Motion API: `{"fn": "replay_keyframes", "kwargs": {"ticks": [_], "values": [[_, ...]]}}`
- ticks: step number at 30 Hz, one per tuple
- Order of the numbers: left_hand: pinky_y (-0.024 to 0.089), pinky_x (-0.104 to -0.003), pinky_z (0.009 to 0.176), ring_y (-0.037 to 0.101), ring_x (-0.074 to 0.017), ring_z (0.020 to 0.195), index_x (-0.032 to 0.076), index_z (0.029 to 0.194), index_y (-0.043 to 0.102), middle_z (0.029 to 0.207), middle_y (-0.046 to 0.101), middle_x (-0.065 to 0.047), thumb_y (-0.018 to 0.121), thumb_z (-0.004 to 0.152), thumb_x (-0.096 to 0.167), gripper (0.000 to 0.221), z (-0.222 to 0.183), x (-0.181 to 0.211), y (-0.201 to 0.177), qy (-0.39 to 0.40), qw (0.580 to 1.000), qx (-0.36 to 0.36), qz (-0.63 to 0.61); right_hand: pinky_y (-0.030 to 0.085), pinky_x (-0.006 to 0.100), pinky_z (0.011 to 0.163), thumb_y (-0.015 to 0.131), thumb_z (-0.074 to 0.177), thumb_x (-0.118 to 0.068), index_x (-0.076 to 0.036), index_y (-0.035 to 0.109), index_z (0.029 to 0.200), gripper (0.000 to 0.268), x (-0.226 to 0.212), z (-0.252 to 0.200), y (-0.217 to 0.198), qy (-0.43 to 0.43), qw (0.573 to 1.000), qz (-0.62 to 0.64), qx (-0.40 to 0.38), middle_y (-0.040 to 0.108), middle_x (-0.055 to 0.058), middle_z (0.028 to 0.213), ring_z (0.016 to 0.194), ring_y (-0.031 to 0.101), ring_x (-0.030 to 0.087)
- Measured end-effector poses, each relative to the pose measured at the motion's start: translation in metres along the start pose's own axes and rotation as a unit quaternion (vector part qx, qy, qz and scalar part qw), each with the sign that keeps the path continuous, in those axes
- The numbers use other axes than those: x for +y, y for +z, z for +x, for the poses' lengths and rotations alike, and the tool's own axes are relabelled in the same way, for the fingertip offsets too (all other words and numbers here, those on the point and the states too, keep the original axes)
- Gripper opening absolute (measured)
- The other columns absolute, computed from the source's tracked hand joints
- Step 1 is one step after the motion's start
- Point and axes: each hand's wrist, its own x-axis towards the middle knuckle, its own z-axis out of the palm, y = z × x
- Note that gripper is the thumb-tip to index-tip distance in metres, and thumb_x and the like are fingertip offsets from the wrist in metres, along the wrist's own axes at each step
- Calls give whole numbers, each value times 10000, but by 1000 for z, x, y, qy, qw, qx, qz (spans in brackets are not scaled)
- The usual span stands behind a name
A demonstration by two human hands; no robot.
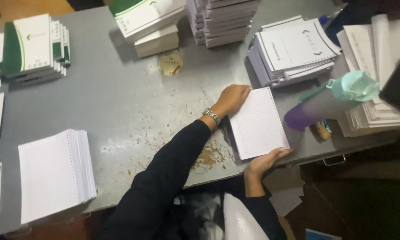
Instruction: Inspecting and stacking notebook pages and covers in preparation for binding.
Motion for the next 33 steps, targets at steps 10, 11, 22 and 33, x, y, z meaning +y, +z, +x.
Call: {"fn": "replay_keyframes", "kwargs": {"ticks": [10, 11, 22, 33], "values": [[511, -531, 993, 668, -382, 1120, 21, 1283, 602, 1126, 701, -215, 374, 1100, 310, 411, -39, 16, -24, 111, 985, 131, 13, -79, 482, 1301, 186, 1192, -458, -32, 1, 1648, 651, 57, 35, -21, -112, 993, -30, -12, -77, 284, 1685, 1584, -79, 356], [464, -527, 1108, 605, -387, 1275, 46, 1476, 506, 1324, 656, -233, 390, 1117, 247, 427, -39, 4, -23, 160, 963, 215, 13, -82, 498, 1308, 185, 1210, -400, -18, -4, 1649, 612, 69, 43, -23, -154, 987, -51, 1, -79, 300, 1681, 1584, -82, 369], [582, -360, 952, 719, -270, 1097, 14, 1220, 629, 1163, 741, -181, 401, 1047, 368, 455, -410, -43, -187, -144, 821, 409, -373, 269, 661, 1314, 550, 1086, -170, 26, 248, 1545, 584, -43, -123, -4, -530, 790, -114, -286, 132, 240, 1676, 1589, 168, 459], [403, -568, 1121, 468, -440, 1366, -44, 1439, 495, 1404, 550, -314, 395, 1105, 463, 615, -601, -205, -253, -314, 773, 520, -185, 184, 475, 1252, 285, 1091, -406, 70, 245, 1577, 681, 18, -329, 105, 285, 664, 30, -691, 229, 284, 1657, 1542, 190, 396]]}}
